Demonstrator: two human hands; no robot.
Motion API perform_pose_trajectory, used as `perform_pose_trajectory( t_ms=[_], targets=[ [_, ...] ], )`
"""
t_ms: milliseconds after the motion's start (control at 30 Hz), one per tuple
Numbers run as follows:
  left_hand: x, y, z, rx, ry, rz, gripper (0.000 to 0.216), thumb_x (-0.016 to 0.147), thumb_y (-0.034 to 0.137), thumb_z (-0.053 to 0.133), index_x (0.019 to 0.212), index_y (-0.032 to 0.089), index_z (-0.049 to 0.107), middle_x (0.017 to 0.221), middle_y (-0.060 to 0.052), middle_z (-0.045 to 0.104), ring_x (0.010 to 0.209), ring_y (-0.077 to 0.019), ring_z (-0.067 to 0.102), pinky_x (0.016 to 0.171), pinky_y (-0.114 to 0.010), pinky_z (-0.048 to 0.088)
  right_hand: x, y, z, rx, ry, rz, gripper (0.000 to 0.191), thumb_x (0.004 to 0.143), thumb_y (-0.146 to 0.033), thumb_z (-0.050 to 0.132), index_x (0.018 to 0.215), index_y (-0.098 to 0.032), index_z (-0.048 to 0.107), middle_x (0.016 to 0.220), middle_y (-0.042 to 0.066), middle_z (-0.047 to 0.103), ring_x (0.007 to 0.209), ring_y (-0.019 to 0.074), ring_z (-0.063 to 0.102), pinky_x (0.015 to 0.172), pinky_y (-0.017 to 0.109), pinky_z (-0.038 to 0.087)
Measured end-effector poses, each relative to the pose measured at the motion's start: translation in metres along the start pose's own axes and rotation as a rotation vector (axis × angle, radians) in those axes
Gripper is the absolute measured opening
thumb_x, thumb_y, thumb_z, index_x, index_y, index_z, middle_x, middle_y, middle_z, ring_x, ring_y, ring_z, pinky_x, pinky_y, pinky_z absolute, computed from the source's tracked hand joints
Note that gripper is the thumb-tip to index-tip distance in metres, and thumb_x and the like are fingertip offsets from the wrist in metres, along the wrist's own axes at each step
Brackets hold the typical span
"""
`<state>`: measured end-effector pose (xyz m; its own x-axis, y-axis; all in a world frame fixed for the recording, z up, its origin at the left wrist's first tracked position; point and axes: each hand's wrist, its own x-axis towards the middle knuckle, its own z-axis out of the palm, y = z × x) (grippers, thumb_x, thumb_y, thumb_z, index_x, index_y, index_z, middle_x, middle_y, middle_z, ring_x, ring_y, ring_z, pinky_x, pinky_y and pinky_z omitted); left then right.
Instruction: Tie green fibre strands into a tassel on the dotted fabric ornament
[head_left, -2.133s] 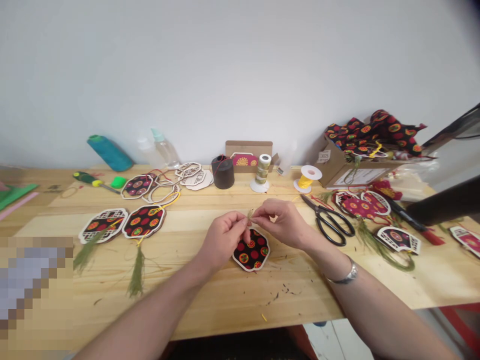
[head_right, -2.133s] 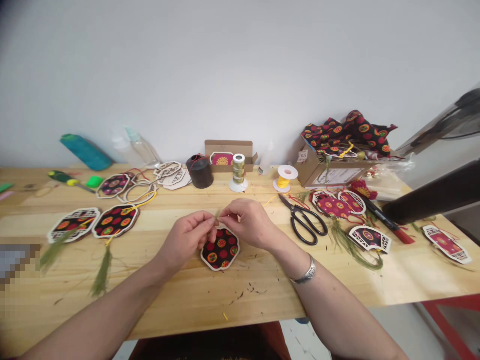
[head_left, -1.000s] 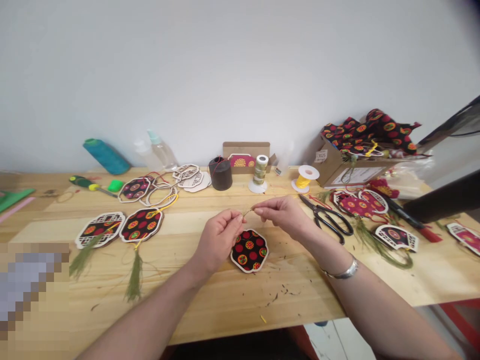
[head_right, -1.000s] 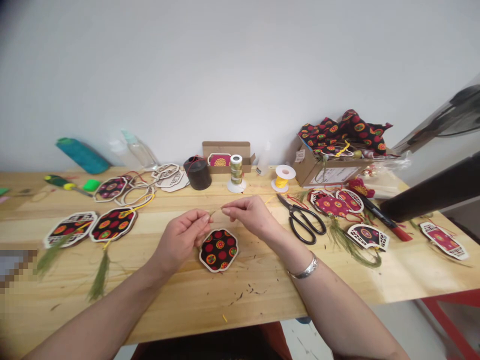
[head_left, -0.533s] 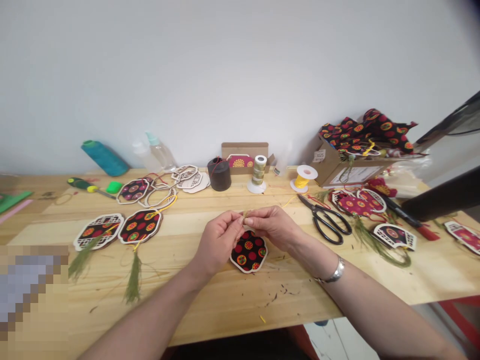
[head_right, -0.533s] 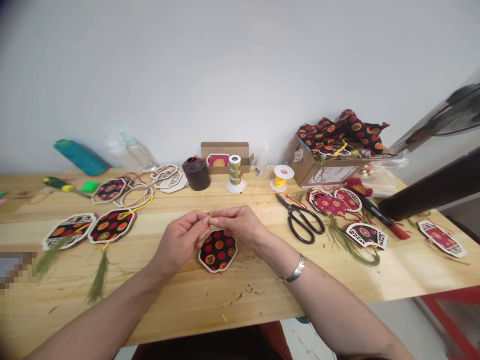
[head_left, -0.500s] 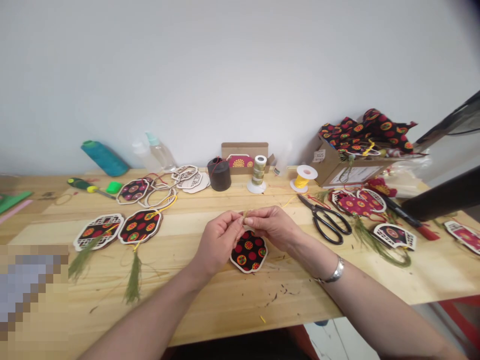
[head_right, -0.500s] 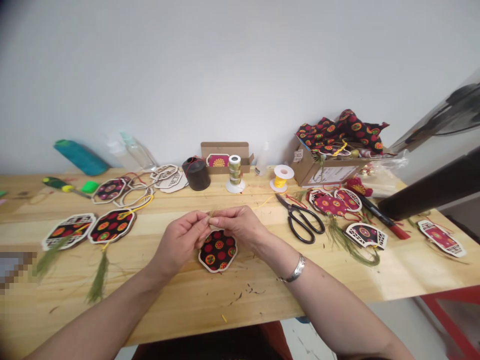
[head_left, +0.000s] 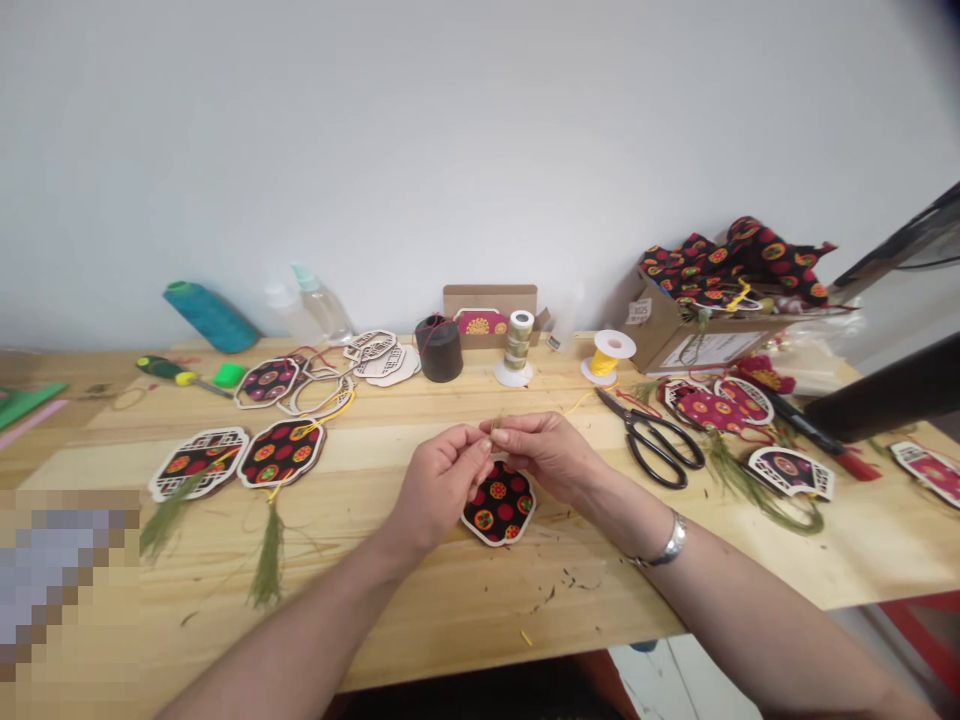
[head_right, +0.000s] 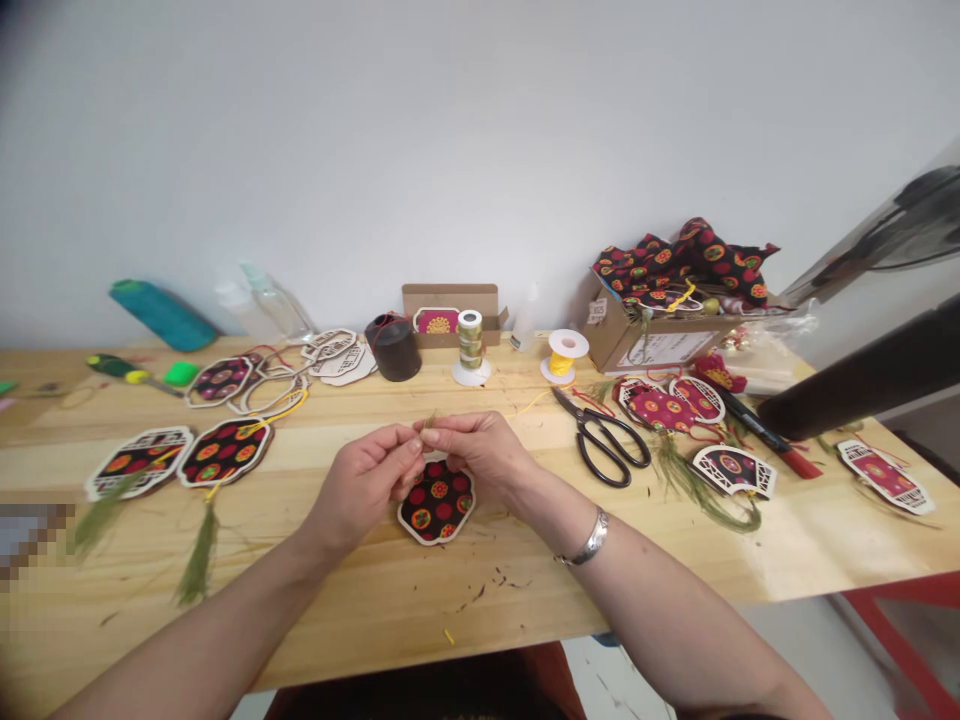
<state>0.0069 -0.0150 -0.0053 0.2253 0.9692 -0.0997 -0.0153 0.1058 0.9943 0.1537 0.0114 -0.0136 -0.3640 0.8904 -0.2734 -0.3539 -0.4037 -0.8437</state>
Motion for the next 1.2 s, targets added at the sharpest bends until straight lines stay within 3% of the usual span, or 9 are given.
perform_pose_trajectory(
  t_ms=[433,600,767,1000,1133,1200],
  targets=[
    [-0.001,0.001,0.001,-0.087,-0.036,-0.062,0.02,0.079,0.031,0.057,0.07,0.014,0.056,0.05,0.006,0.045,0.042,-0.0038,0.035,0.041,-0.018,0.024,-0.002,-0.003,0.004,-0.004,-0.014,-0.092,0.024,0.056,-0.028,0.079,0.053,-0.013,0.06,0.051,-0.003,0.057,0.045,0.0036,0.039,0.045,0.021,0.025],
    [0.001,0.0,0.001,-0.157,-0.053,-0.103,0.019,0.078,0.031,0.059,0.071,0.013,0.061,0.056,0.002,0.053,0.043,-0.0035,0.034,0.04,-0.018,0.023,-0.003,-0.006,0.005,-0.047,-0.037,-0.134,0.025,0.058,-0.03,0.077,0.053,-0.014,0.058,0.053,-0.003,0.057,0.049,0.0062,0.045,0.051,0.023,0.032],
    [0.003,0.001,0.0,-0.205,-0.071,-0.086,0.017,0.077,0.029,0.06,0.073,0.013,0.063,0.059,0.002,0.054,0.044,-0.0034,0.036,0.041,-0.018,0.028,-0.004,-0.008,0.004,-0.126,-0.012,-0.167,0.024,0.063,-0.031,0.073,0.055,-0.014,0.058,0.056,-0.002,0.057,0.051,0.0065,0.044,0.053,0.024,0.031],
    [0.004,-0.002,-0.004,0.031,-0.026,-0.061,0.022,0.077,0.035,0.06,0.081,0.016,0.07,0.062,0.002,0.055,0.049,-0.0072,0.044,0.049,-0.022,0.036,-0.006,-0.018,0.0,-0.093,0.04,-0.236,0.025,0.066,-0.029,0.071,0.056,-0.014,0.054,0.052,-0.006,0.048,0.045,0.0028,0.03,0.045,0.022,0.02],
    [0.005,0.0,-0.006,0.2,-0.023,0.05,0.021,0.078,0.033,0.058,0.087,0.019,0.072,0.069,-0.001,0.061,0.067,-0.0136,0.053,0.067,-0.026,0.042,-0.01,-0.023,-0.001,-0.059,-0.069,-0.195,0.026,0.07,-0.034,0.068,0.061,-0.014,0.054,0.065,0.001,0.062,0.045,0.004,0.043,0.043,0.02,0.023],
    [0.005,0.001,-0.006,0.257,-0.025,0.119,0.019,0.079,0.03,0.058,0.087,0.02,0.073,0.073,-0.002,0.061,0.074,-0.016,0.054,0.073,-0.029,0.042,-0.012,-0.026,-0.001,-0.059,-0.122,-0.204,0.026,0.072,-0.036,0.066,0.061,-0.015,0.054,0.062,0.002,0.062,0.047,0.0059,0.049,0.041,0.019,0.025]
  ],
)
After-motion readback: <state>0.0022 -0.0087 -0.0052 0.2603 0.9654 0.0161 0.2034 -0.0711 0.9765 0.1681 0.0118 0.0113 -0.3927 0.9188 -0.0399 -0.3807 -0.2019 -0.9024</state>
